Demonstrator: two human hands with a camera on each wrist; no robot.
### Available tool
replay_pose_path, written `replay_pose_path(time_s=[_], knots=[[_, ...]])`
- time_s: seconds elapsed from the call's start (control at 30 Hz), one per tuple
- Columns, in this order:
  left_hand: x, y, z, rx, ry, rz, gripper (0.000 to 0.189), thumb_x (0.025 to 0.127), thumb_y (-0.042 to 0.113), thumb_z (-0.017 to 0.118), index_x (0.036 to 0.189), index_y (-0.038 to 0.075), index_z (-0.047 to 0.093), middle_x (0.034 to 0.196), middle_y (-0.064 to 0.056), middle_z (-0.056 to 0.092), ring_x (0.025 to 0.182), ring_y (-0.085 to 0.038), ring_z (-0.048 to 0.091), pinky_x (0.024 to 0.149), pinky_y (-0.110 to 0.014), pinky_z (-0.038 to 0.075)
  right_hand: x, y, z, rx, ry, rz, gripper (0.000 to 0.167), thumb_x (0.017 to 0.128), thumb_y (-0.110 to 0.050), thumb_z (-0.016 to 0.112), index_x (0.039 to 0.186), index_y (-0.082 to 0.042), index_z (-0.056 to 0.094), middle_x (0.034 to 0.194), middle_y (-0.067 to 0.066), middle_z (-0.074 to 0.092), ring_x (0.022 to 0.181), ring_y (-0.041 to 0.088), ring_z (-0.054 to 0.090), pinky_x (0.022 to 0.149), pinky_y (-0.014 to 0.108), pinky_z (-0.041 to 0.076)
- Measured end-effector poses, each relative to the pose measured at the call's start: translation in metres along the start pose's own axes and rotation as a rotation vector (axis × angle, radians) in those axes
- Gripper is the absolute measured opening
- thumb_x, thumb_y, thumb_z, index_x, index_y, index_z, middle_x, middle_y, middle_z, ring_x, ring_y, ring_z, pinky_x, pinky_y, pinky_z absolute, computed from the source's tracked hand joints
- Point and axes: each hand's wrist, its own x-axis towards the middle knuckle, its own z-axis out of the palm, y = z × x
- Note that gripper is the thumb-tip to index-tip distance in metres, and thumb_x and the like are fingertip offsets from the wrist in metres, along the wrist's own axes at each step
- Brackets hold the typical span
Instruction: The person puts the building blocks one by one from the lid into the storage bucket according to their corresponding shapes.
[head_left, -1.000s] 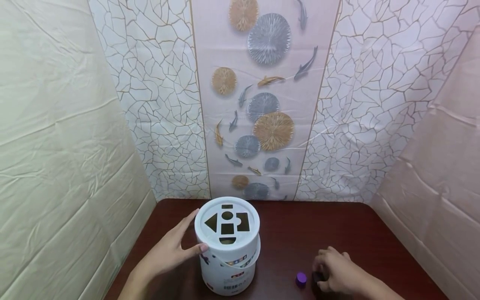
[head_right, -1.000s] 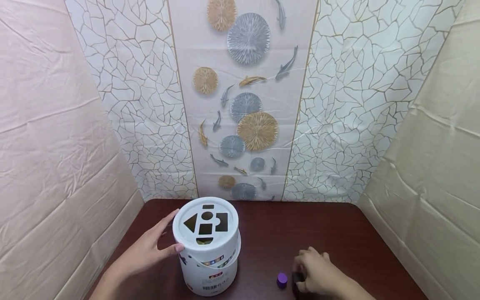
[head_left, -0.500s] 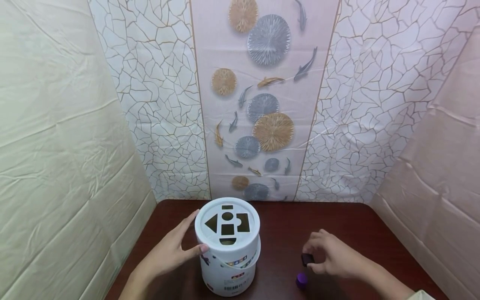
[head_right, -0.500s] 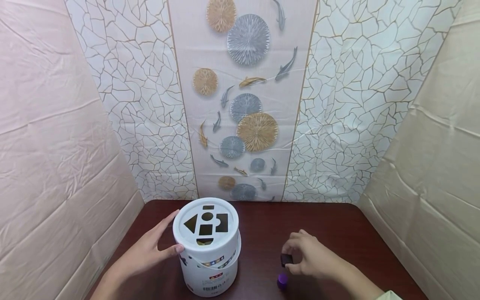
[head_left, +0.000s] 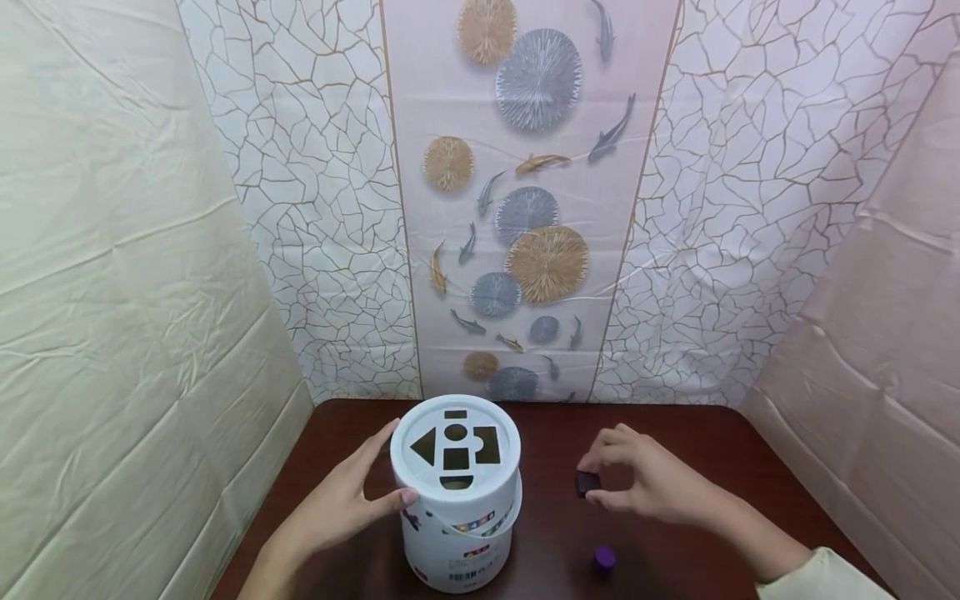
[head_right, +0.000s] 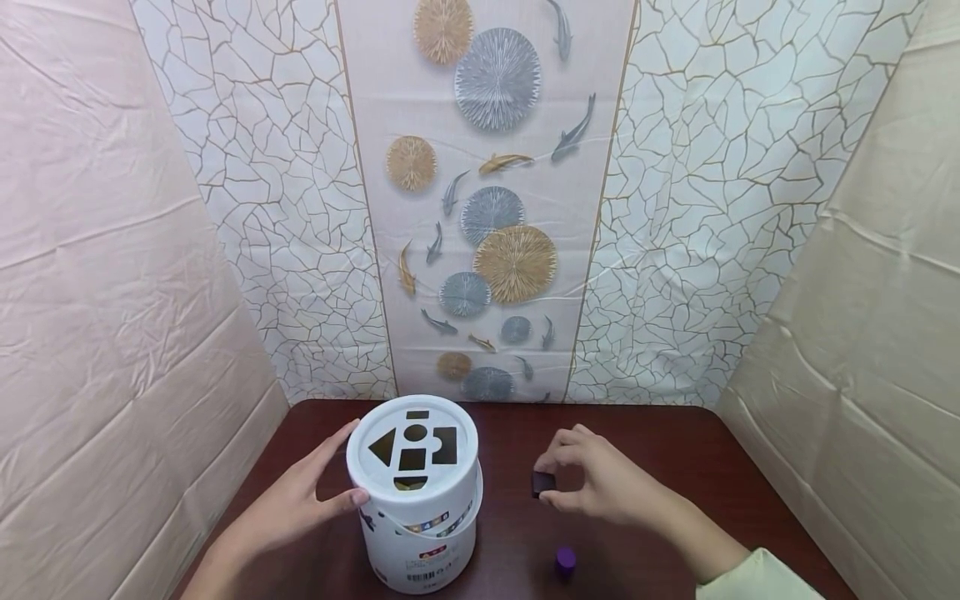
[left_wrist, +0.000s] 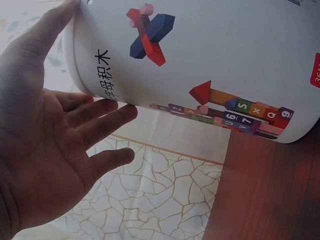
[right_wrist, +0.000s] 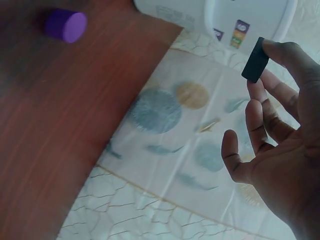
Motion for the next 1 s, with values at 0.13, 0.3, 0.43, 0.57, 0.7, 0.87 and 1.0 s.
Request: replay_pose_path(time_s=[0.13, 0.3, 0.43, 0.57, 0.7, 0.87, 1.0], knots=[[0.0, 0.0, 0.0, -0.001, -0.001, 0.002, 0.105, 0.092, 0.071, 0.079, 0.175, 0.035, 0.027, 0.179, -0.002, 0.04, 0.164, -0.037, 0.041, 0.127, -0.073, 0.039, 0.013, -0.006, -0.001, 0.018, -0.002, -0.015, 0.033, 0.083, -0.014, 0.097, 0.109, -0.027, 0.083, 0.105, -0.016, 0.072, 0.099, 0.008, 0.062, 0.085, 0.027, 0.057], [-0.001, -0.001, 0.0, -0.003, -0.004, 0.004, 0.105, 0.092, 0.07, 0.08, 0.175, 0.034, 0.027, 0.178, -0.003, 0.041, 0.164, -0.038, 0.042, 0.126, -0.073, 0.04, 0.027, -0.012, 0.001, 0.054, -0.006, -0.012, 0.03, 0.086, -0.013, 0.095, 0.109, -0.026, 0.081, 0.108, -0.014, 0.072, 0.099, 0.008, 0.065, 0.086, 0.029, 0.059], [0.0, -0.002, 0.001, -0.016, -0.012, -0.013, 0.107, 0.091, 0.072, 0.08, 0.176, 0.035, 0.026, 0.179, -0.002, 0.039, 0.165, -0.037, 0.04, 0.127, -0.073, 0.038, 0.038, -0.017, 0.003, 0.079, -0.001, -0.019, 0.029, 0.088, -0.013, 0.094, 0.111, -0.024, 0.081, 0.108, -0.012, 0.072, 0.098, 0.008, 0.065, 0.085, 0.03, 0.06], [0.0, -0.003, 0.001, -0.03, -0.009, -0.021, 0.107, 0.09, 0.072, 0.081, 0.175, 0.038, 0.025, 0.179, 0.001, 0.038, 0.166, -0.034, 0.039, 0.129, -0.072, 0.037, 0.049, -0.022, 0.006, 0.086, -0.001, -0.02, 0.027, 0.09, -0.015, 0.092, 0.113, -0.024, 0.081, 0.107, -0.012, 0.071, 0.098, 0.009, 0.065, 0.085, 0.03, 0.059], [0.0, -0.004, 0.0, -0.039, 0.0, -0.014, 0.107, 0.09, 0.071, 0.081, 0.175, 0.04, 0.026, 0.179, 0.003, 0.038, 0.166, -0.033, 0.039, 0.129, -0.071, 0.037, 0.059, -0.028, 0.009, 0.096, -0.012, 0.002, 0.027, 0.092, -0.017, 0.092, 0.115, -0.023, 0.082, 0.106, -0.012, 0.07, 0.098, 0.009, 0.065, 0.085, 0.029, 0.059], [0.0, -0.005, 0.0, -0.042, -0.004, -0.02, 0.107, 0.09, 0.072, 0.081, 0.175, 0.04, 0.025, 0.18, 0.002, 0.038, 0.166, -0.033, 0.038, 0.129, -0.072, 0.036, 0.071, -0.034, 0.014, 0.117, -0.037, 0.031, 0.028, 0.092, -0.019, 0.092, 0.117, -0.022, 0.081, 0.108, -0.011, 0.07, 0.1, 0.01, 0.064, 0.087, 0.031, 0.06], [0.0, -0.005, 0.0, -0.046, -0.007, -0.026, 0.107, 0.09, 0.072, 0.081, 0.175, 0.04, 0.024, 0.18, 0.003, 0.037, 0.166, -0.033, 0.038, 0.129, -0.072, 0.036, 0.08, -0.038, 0.02, 0.126, -0.049, 0.036, 0.029, 0.091, -0.021, 0.093, 0.118, -0.021, 0.082, 0.11, -0.01, 0.071, 0.104, 0.012, 0.064, 0.089, 0.032, 0.059]])
